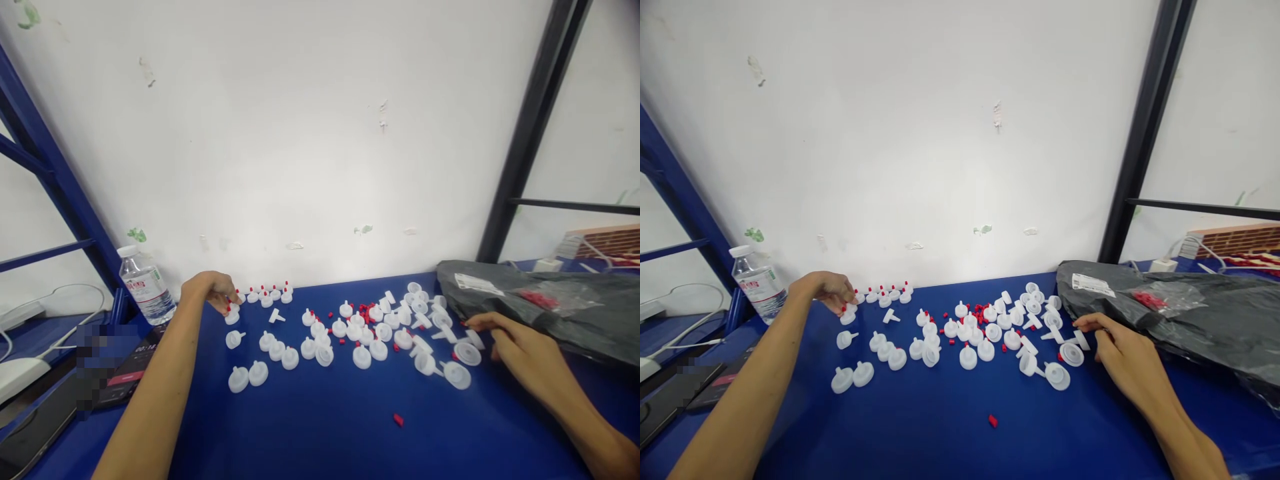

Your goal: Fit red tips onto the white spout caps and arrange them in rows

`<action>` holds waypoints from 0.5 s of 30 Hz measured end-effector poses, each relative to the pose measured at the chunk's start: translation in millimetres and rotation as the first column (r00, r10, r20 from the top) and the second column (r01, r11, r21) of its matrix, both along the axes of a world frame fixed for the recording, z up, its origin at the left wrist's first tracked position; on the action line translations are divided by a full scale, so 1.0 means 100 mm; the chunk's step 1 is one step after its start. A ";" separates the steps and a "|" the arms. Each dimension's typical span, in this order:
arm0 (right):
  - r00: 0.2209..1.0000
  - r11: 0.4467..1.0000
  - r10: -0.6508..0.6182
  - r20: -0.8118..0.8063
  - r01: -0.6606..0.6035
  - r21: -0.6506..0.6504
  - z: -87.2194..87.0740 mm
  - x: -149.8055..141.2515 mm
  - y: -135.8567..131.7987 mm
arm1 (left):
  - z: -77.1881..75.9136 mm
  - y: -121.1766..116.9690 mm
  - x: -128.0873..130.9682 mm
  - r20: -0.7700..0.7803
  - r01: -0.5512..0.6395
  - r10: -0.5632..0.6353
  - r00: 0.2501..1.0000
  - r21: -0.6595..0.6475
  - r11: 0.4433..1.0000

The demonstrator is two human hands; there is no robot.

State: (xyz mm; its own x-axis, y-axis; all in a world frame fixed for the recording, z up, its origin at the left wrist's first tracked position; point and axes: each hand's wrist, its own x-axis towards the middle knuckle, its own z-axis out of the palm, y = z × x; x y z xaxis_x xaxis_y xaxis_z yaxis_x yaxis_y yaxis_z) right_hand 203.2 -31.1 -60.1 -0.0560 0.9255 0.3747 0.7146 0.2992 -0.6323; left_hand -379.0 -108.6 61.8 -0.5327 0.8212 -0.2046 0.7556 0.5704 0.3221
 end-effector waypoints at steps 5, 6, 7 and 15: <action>1.000 0.999 0.025 -0.007 -0.024 0.044 -0.01 0.00 0.00 | -0.01 0.09 -0.04 0.208 0.025 -0.012 0.978 -0.060 0.998; 1.000 0.998 0.027 -0.009 -0.027 0.048 0.00 0.00 -0.01 | -0.01 0.11 -0.07 0.205 0.012 -0.001 0.979 -0.053 0.999; 1.000 0.998 0.027 -0.009 -0.026 0.049 0.00 0.00 -0.01 | 0.00 0.13 -0.11 0.191 -0.006 0.013 0.981 -0.040 0.999; 0.999 0.999 0.034 -0.015 -0.034 0.030 0.04 -0.02 -0.02 | -0.44 0.12 -0.10 -0.092 0.113 -0.085 0.992 0.366 0.924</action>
State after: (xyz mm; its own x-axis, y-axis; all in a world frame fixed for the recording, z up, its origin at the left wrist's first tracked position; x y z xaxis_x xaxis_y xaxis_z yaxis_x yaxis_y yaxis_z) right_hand 201.4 -33.2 -56.0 -0.0811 0.9117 0.4028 0.6939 0.3417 -0.6339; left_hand -388.6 -97.0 17.9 -0.4465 0.8804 0.1599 0.8316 0.3423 0.4373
